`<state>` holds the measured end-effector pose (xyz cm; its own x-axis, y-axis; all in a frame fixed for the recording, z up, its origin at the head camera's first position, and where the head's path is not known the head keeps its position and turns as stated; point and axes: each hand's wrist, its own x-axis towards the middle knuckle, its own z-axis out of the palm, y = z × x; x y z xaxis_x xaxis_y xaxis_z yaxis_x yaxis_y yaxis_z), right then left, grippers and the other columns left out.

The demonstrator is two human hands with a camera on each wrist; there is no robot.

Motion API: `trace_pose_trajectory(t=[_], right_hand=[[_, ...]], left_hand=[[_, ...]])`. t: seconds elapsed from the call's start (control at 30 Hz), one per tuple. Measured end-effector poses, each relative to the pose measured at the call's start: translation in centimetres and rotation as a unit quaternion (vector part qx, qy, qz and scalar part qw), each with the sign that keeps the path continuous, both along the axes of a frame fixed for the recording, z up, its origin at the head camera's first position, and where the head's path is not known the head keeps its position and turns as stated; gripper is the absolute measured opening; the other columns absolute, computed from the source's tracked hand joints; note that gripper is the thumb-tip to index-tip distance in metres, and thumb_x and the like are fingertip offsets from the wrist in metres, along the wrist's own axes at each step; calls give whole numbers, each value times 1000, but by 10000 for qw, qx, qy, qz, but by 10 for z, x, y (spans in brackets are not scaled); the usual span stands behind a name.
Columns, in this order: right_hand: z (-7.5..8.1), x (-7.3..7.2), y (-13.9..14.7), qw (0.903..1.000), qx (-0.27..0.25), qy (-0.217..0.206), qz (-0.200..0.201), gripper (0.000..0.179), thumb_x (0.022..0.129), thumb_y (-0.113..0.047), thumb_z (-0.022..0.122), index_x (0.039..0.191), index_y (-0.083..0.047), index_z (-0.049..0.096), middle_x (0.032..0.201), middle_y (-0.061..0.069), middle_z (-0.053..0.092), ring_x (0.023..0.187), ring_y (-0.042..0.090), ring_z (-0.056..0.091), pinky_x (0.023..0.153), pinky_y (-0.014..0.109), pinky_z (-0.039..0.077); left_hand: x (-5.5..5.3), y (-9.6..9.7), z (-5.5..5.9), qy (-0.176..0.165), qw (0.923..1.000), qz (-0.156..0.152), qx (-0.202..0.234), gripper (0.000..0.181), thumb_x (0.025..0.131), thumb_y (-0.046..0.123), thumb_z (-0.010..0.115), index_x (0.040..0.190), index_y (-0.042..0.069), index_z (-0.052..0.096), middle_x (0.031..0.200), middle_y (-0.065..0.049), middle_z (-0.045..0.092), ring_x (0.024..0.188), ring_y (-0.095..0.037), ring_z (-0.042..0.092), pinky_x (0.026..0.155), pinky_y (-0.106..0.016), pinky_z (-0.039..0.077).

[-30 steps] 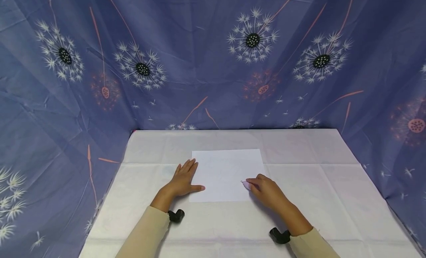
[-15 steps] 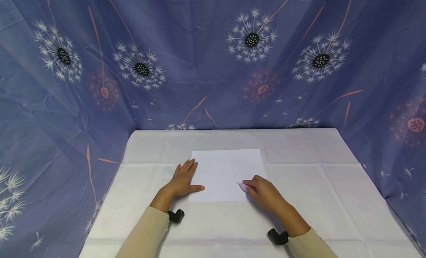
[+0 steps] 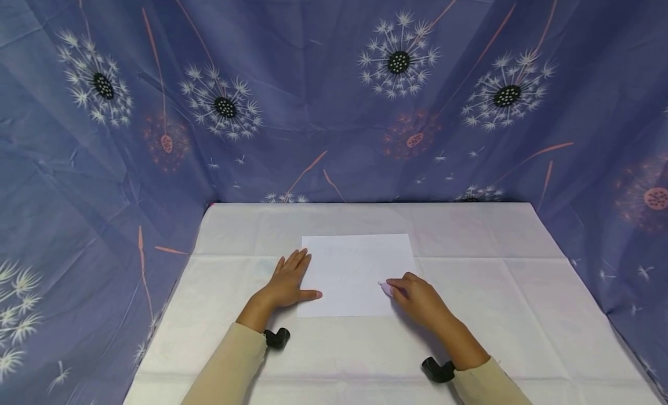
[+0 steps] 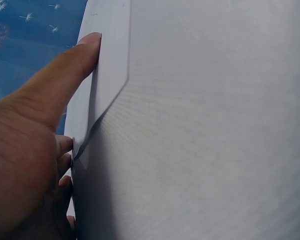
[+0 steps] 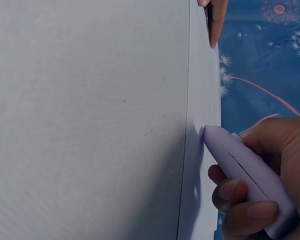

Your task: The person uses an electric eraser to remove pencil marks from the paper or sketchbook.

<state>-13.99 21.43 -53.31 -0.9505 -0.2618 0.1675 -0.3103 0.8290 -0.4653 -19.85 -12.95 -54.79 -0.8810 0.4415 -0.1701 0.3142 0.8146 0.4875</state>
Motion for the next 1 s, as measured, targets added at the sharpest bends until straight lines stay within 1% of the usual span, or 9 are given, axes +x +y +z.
trace_pose_trajectory(t=[0.1, 0.37, 0.63, 0.8, 1.0], right_hand=[[0, 2, -1, 10000, -19, -61, 54, 24, 91, -12, 73, 113, -7, 78, 78, -6, 55, 64, 3, 42, 59, 20, 40], [3, 5, -6, 9987, 61, -436, 255, 27, 94, -17, 71, 118, -7, 76, 83, -7, 55, 67, 4, 42, 61, 20, 40], [3, 8, -8, 9980, 32, -449, 447, 26, 95, -16, 70, 119, -7, 76, 82, -8, 54, 68, 2, 41, 61, 19, 40], [5, 9, -9, 9982, 50, -432, 415, 26, 94, -16, 70, 118, -7, 76, 83, -8, 55, 68, 2, 41, 60, 19, 39], [4, 7, -8, 9988, 153, -421, 197, 26, 94, -17, 71, 117, -8, 77, 81, -7, 54, 65, 4, 40, 59, 19, 38]], left_hand=[[0, 1, 1, -4, 10000, -4, -7, 107, 85, 59, 74, 162, 7, 21, 172, -10, 12, 160, -31, 7, 128, -57, 2], [1, 2, 3, -9, 10000, -26, -16, 106, 85, 59, 74, 162, 7, 22, 172, -10, 12, 160, -32, 7, 128, -58, 2], [1, 2, 4, -12, 10000, -1, -26, 106, 85, 58, 74, 162, 7, 22, 172, -11, 12, 160, -32, 7, 128, -58, 2], [1, 2, 3, -34, 10000, 2, 20, 106, 85, 58, 74, 162, 7, 21, 172, -10, 12, 160, -31, 7, 128, -57, 2], [1, 2, 4, -68, 10000, 16, 17, 106, 85, 58, 74, 162, 8, 21, 172, -9, 12, 160, -30, 6, 129, -57, 1]])
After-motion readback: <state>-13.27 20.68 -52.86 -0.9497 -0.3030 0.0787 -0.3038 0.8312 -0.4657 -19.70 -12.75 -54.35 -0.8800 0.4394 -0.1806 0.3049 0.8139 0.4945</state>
